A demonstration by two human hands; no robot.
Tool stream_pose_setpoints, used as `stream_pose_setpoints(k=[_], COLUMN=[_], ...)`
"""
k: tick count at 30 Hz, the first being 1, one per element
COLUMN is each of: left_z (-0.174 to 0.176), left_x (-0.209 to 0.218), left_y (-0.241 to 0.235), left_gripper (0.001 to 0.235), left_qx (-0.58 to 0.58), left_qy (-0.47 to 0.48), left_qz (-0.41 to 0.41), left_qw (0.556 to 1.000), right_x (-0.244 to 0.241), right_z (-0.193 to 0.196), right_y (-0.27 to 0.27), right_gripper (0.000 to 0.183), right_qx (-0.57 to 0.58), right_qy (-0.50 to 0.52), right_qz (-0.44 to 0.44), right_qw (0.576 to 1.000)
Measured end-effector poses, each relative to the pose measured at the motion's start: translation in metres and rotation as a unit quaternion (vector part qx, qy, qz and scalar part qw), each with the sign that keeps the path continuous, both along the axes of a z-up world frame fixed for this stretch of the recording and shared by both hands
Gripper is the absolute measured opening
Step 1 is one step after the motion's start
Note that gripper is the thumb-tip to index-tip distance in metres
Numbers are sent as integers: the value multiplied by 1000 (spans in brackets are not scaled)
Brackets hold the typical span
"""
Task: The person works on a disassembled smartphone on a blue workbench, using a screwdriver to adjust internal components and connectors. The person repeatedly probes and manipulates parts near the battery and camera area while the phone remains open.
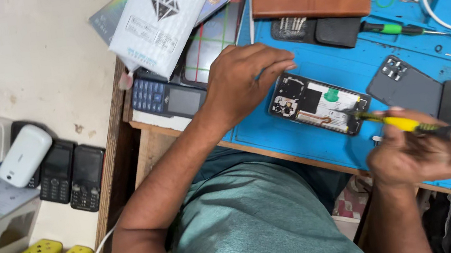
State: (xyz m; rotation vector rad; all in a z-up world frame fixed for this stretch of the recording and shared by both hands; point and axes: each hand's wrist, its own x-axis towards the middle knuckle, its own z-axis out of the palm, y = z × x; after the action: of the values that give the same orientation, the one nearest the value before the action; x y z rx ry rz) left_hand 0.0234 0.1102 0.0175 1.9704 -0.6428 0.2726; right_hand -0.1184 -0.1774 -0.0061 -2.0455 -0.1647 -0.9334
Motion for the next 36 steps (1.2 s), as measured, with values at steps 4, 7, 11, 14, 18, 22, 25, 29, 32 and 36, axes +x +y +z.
stream_pose_setpoints(k=[4, 7, 11, 14, 18, 22, 25, 29, 32, 36], left_z=[-3, -9, -15, -19, -27, -32, -35, -37, -37, -33], left_x=[-26, -40, -48, -47, -46, -47, -47, -47, -46, -44], left_y=[13, 15, 17, 18, 16, 15, 13, 13, 13, 12], left_gripper=[13, 13, 16, 14, 13, 13, 12, 13, 14, 14], left_qx=[-38, -43, -51, -63, -84, -101, -100, -105, -107, -117], left_qy=[79, 51, 63, 69, 81, 92, 82, 90, 95, 90], left_qz=[-15, -5, 2, -3, -13, -27, -23, -20, -19, -19], left_qw=[996, 998, 997, 996, 993, 990, 991, 990, 990, 989], right_x=[-2, 2, 7, 10, 13, 17, 19, 23, 26, 31], right_z=[-5, -7, -10, -15, -15, -9, -4, 2, 11, 21], right_y=[30, 42, 44, 45, 46, 48, 51, 55, 58, 60], right_gripper=[65, 64, 61, 61, 59, 59, 61, 62, 64, 62], right_qx=[-49, -56, -93, -102, -135, -157, -160, -164, -212, -215], right_qy=[38, 27, -7, -13, -16, -26, -20, -15, -26, 1], right_qz=[52, 74, 89, 92, 96, 124, 145, 137, 134, 172], right_qw=[997, 995, 992, 990, 986, 980, 976, 977, 968, 961])
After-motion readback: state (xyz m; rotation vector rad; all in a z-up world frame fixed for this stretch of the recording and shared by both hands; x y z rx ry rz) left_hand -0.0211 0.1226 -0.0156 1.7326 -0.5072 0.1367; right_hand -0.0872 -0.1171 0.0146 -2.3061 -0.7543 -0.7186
